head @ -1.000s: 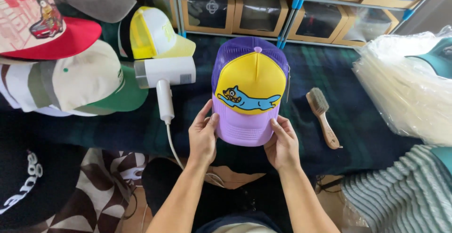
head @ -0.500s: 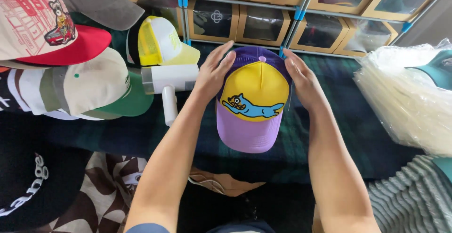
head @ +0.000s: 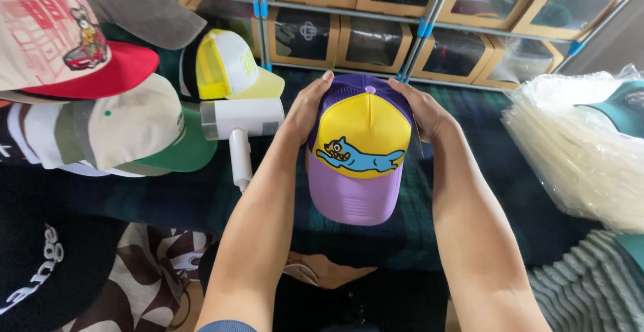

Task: The person cleans a purple and yellow trucker hat by first brushing the inside and then the outside with a wooden brush. They then use a white hairdryer to blow air onto the hat's surface, focusing on the front panel and brim.

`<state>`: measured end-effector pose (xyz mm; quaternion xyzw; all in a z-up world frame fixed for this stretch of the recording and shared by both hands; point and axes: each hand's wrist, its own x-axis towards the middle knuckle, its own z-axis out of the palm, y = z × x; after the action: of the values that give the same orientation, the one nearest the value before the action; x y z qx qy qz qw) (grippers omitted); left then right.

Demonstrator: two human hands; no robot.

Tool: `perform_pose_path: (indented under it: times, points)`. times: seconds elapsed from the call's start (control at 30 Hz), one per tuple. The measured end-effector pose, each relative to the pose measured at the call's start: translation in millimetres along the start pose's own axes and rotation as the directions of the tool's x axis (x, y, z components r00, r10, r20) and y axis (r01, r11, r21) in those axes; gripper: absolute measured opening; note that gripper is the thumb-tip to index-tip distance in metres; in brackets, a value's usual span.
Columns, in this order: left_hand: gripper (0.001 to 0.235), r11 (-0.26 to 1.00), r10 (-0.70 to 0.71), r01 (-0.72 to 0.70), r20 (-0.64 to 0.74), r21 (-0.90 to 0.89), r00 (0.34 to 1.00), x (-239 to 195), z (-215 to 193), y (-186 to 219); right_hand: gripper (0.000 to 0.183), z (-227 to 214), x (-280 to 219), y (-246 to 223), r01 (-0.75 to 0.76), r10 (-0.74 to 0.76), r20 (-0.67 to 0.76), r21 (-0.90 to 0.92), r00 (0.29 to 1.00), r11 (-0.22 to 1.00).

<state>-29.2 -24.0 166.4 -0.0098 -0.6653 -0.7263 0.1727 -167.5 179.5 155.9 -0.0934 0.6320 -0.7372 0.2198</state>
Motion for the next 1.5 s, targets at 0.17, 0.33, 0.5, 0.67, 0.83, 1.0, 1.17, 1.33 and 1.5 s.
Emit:
perform_pose_path:
  times: [0.17,0.33,0.5,0.67,0.83,1.0,1.17,1.33,1.5]
  points:
    - [0.068,0.995,-0.103,0.103,0.010,0.012,0.995,-16,5,15,0.045,8,-1,-7,-0.082,0.080,-0.044,-0.034,0.996,0.996]
    - [0.073,0.987,-0.150,0.150,-0.004,0.051,0.989,-26,10,37,0.046,10,-8,-8,-0.039,0.039,-0.073,0.009,0.997,0.999]
    - [0.081,0.955,-0.217,0.233,-0.103,0.185,0.971,-24,-2,22,0.071,29,-42,-17,0.020,-0.026,-0.041,-0.140,0.999,0.990]
    - [0.043,0.868,0.340,-0.190,-0.270,0.459,0.901,-67,-42,-80,0.056,-101,-84,40,-0.086,-0.366,-0.321,-0.842,0.873,0.533]
    - [0.033,0.638,0.664,-0.385,-0.222,0.667,0.714,-120,-31,-96,0.081,-129,-138,107,-0.533,-0.028,-0.547,-0.824,0.836,0.192]
    - [0.049,0.232,0.890,-0.562,0.060,0.794,0.452,-82,20,-53,0.053,-180,-107,146,-0.380,-0.294,-0.373,-0.924,0.880,0.034]
    - [0.057,0.294,0.816,-0.508,0.064,0.810,0.575,-36,29,-59,0.037,-147,-107,111,-0.007,-0.595,-0.228,-0.937,0.771,0.349]
    - [0.064,0.332,0.808,-0.446,-0.006,0.831,0.590,-31,34,-68,0.043,-36,-138,36,0.515,-0.736,-0.142,-0.627,0.662,0.585]
    - [0.076,0.390,0.776,-0.446,-0.027,0.806,0.630,-25,28,-73,0.030,20,-99,-18,0.427,-0.702,0.183,-0.884,0.688,0.188]
